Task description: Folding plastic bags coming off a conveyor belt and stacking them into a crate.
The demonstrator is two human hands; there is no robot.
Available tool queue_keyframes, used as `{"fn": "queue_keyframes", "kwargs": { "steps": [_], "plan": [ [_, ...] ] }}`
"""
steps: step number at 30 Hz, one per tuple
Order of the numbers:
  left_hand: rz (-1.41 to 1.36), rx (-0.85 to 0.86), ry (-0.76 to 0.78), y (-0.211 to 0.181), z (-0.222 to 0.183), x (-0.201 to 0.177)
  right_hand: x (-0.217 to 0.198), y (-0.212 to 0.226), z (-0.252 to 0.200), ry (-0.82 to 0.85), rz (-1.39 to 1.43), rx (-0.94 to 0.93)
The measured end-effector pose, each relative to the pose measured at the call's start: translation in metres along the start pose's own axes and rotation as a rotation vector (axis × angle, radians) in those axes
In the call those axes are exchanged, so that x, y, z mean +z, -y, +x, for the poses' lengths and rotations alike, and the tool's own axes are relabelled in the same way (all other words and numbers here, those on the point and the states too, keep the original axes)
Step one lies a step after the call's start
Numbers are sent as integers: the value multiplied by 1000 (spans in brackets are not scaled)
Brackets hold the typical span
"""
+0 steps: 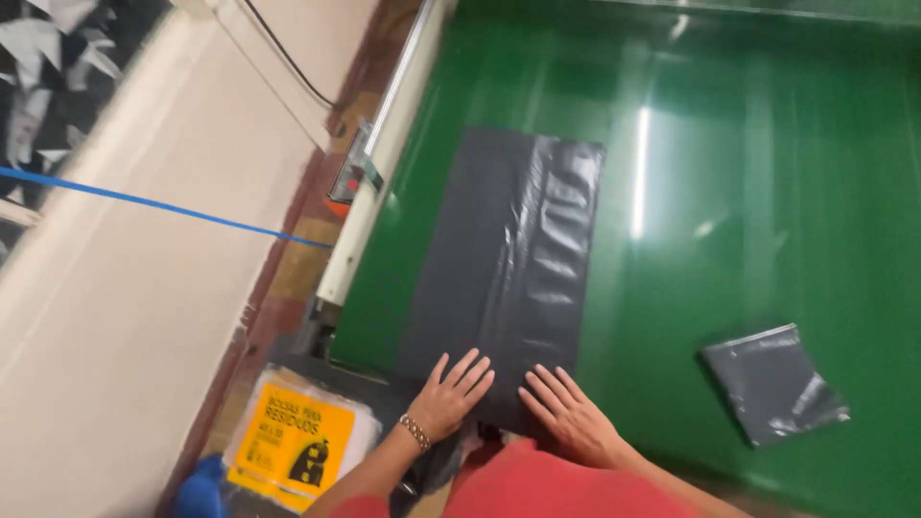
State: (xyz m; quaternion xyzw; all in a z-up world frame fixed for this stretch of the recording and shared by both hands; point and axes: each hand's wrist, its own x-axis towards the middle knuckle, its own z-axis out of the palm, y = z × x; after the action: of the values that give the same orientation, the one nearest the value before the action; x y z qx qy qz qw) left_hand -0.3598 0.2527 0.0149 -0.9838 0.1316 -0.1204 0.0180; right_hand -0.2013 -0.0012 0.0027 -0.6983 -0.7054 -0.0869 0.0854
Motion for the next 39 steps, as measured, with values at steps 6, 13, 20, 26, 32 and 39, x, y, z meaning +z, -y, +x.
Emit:
{"fn": "queue_keyframes", "kwargs": {
  "steps": [6,13,20,26,32,39],
  "plan": [
    [-509,-2,162,66,-13,-29,34,0,7,-12,-39,37],
    [-163,-607,-207,311,-5,17,57,10,21,-105,39,158],
    [-364,-1036,20,404,44,46,70,11,24,-164,71,277],
    [-414,-1051,136,403,58,38,68,8,28,-227,52,256],
    [-172,-608,-373,314,76,24,64,-10,26,-164,212,267],
    [-1411,-458,576,247,143,55,3,-79,70,-218,482,485]
  ]
}}
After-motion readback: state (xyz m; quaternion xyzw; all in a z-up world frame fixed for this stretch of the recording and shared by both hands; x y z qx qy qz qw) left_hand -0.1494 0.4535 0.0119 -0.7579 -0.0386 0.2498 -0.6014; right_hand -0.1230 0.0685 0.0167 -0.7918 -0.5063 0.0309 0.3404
